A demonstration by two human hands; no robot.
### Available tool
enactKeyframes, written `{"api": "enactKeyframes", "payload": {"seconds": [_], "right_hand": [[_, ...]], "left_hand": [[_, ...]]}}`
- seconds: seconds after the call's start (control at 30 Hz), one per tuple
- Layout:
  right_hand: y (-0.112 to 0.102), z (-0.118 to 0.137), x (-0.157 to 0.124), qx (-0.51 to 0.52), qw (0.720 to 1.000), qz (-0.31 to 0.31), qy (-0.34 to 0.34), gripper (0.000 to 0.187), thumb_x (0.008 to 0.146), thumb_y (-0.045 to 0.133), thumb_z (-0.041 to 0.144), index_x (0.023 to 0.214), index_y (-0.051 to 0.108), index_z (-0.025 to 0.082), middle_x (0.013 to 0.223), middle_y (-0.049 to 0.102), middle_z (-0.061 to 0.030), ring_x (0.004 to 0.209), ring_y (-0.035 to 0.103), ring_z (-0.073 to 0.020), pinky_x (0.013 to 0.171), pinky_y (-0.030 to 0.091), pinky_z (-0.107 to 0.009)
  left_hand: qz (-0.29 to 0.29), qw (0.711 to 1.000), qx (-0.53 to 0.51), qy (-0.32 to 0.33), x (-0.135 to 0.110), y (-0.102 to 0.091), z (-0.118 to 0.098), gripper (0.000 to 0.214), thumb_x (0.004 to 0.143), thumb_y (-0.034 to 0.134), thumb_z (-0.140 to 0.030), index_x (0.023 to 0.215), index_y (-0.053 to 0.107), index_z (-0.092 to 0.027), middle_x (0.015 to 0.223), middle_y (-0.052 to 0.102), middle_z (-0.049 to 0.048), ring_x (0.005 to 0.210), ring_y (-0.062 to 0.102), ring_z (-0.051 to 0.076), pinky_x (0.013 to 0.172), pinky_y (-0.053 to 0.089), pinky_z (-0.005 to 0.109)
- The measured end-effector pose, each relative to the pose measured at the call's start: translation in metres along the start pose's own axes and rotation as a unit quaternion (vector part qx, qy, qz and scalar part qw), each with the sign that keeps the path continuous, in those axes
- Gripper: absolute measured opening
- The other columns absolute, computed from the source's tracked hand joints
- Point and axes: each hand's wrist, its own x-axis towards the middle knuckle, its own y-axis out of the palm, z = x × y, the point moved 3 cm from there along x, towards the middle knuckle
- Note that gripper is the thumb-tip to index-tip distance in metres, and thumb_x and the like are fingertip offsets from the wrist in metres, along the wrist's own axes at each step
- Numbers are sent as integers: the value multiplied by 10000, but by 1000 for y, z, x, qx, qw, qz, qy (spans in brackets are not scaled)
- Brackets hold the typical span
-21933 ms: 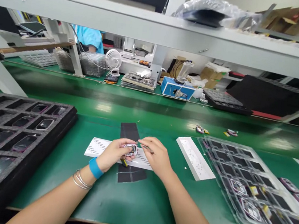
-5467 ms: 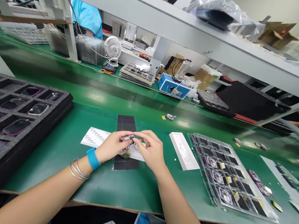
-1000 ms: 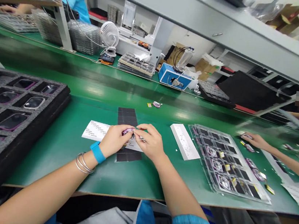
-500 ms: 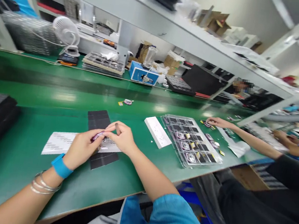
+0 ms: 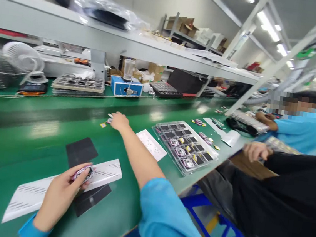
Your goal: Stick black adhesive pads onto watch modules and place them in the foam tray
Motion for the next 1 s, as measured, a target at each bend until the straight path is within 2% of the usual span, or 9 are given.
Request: {"api": "enactKeyframes", "payload": {"seconds": [0.2, 0.3, 0.4, 0.53, 0.57, 0.67, 0.77, 0.9, 1.0], "right_hand": [[22, -3, 24, -44, 997, -6, 56, 354, 928, 459, 371, 853, 627, 70, 787, 635, 1, 660, 628, -105, 622, 520, -235], [20, -16, 18, -64, 996, 5, 60, 401, 944, 413, 370, 776, 639, 85, 755, 639, -8, 652, 621, -88, 634, 511, -222], [-2, -40, 3, -81, 995, -6, 65, 240, 922, 493, 301, 884, 622, 103, 882, 641, -26, 736, 621, -94, 699, 526, -262], [-60, -82, -27, -69, 994, -42, 68, 315, 951, 408, 232, 859, 621, 20, 916, 637, -46, 813, 627, -97, 767, 476, -234], [-75, -91, -37, -58, 995, -45, 67, 430, 965, 303, 199, 810, 626, -36, 926, 634, -68, 854, 627, -91, 792, 422, -182], [-115, -107, -80, -8, 997, -62, 50, 308, 944, 390, 229, 940, 642, 52, 1014, 670, -123, 908, 637, -153, 735, 493, -214], [-136, -96, -147, 149, 984, -78, -55, 332, 955, 345, 274, 1072, 631, 153, 1139, 636, -72, 1042, 586, -159, 813, 505, -270], [-121, -65, -237, 205, 971, 1, -125, 353, 947, 362, 346, 1061, 652, 181, 1026, 641, -69, 900, 601, -143, 779, 506, -284], [-91, -53, -273, 263, 957, 39, -116, 335, 903, 471, 386, 1166, 604, 228, 1080, 592, -69, 807, 581, -117, 594, 488, -211]], "left_hand": [[-10, 997, 74, -34, 6, -7, 6, 589, 648, 565, -657, 1075, 654, -261, 872, 728, 18, 756, 693, 220, 601, 555, 251], [-8, 997, 73, -35, 4, -4, 2, 579, 648, 562, -653, 1072, 649, -269, 903, 724, 17, 794, 692, 228, 628, 562, 263], [-22, 996, 82, 14, 0, -1, -6, 523, 654, 569, -626, 999, 674, -247, 1009, 696, 33, 839, 677, 235, 687, 562, 287], [-30, 988, 126, 90, -2, 0, -11, 487, 693, 548, -599, 978, 685, -228, 1058, 666, 44, 867, 645, 225, 753, 533, 298], [-30, 986, 133, 93, -2, 0, -10, 496, 702, 542, -599, 999, 680, -226, 1054, 666, 47, 861, 639, 225, 744, 529, 300], [-16, 989, 120, 88, -3, -1, -9, 500, 719, 541, -593, 1023, 672, -218, 1029, 675, 53, 857, 631, 229, 733, 519, 311], [67, 981, 99, 154, -12, 5, -18, 387, 744, 563, -531, 935, 702, -224, 1002, 669, 57, 925, 614, 232, 802, 503, 311], [205, 944, 90, 244, -37, 22, -34, 231, 785, 579, -406, 895, 728, -268, 1021, 640, 63, 978, 592, 223, 831, 494, 291], [199, 959, 43, 195, -54, 39, -40, 222, 781, 597, -378, 909, 730, -255, 902, 654, 61, 842, 617, 199, 752, 516, 284]]}}
